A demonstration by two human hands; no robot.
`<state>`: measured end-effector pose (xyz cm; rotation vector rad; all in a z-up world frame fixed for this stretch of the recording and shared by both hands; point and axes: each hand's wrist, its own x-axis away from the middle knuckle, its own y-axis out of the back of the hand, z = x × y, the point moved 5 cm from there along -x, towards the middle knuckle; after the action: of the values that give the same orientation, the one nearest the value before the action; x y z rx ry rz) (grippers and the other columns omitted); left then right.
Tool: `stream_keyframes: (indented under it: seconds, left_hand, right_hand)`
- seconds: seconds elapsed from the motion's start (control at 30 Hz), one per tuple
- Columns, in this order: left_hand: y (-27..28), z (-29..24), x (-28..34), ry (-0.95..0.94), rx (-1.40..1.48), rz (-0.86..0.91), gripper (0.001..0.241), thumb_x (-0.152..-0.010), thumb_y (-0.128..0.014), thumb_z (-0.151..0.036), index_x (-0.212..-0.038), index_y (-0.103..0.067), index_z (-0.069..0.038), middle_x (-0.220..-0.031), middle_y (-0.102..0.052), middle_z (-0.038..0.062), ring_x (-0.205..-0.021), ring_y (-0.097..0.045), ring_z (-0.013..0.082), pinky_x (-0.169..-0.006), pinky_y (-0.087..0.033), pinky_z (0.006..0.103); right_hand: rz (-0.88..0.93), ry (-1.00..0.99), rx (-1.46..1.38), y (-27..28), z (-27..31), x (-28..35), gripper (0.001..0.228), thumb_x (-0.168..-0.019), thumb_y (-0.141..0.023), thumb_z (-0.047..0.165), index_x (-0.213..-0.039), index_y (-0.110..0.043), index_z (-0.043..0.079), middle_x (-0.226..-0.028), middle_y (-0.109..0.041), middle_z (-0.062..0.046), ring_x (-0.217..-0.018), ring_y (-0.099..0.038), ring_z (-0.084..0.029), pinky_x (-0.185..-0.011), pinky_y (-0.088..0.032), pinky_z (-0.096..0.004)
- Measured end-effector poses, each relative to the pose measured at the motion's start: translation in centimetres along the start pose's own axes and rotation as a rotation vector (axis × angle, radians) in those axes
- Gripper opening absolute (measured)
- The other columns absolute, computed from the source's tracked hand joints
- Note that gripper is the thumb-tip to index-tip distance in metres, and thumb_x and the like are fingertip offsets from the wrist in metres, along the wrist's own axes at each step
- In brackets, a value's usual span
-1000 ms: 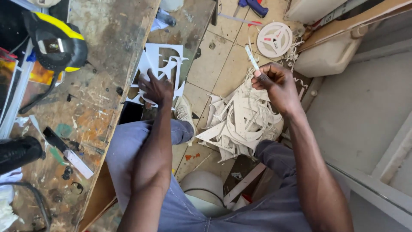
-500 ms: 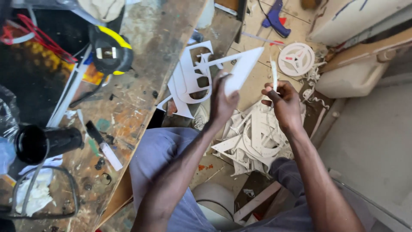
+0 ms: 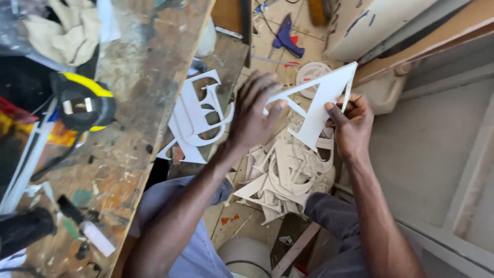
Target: Assembling a 3D sign letter by attaching a flexible border strip to a cutout letter and trimming it with pliers.
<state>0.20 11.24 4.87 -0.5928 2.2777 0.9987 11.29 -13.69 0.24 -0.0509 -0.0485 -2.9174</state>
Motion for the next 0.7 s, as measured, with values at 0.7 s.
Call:
stream_keyframes:
  seconds: [0.7]
  left_hand:
    - [-11.2, 0.2, -0.2, 0.923, 1.366, 0.141, 0.034, -0.125, -0.049, -0.018, -0.156, -0.05, -0.004, -0.141, -0.068, 0.045, -0.136, -0.07, 0.0529, -0.119, -0.058, 0.0643]
  right_hand:
    - [-0.391, 0.465, 0.286, 6.4, 3.8, 2.3, 0.038, -0.129, -0.061, 0.035, -0.113, -0.061, 0.001, -0.135, -0.044, -0.013, -0.123, -0.055, -0.024, -0.113, -0.053, -0.044]
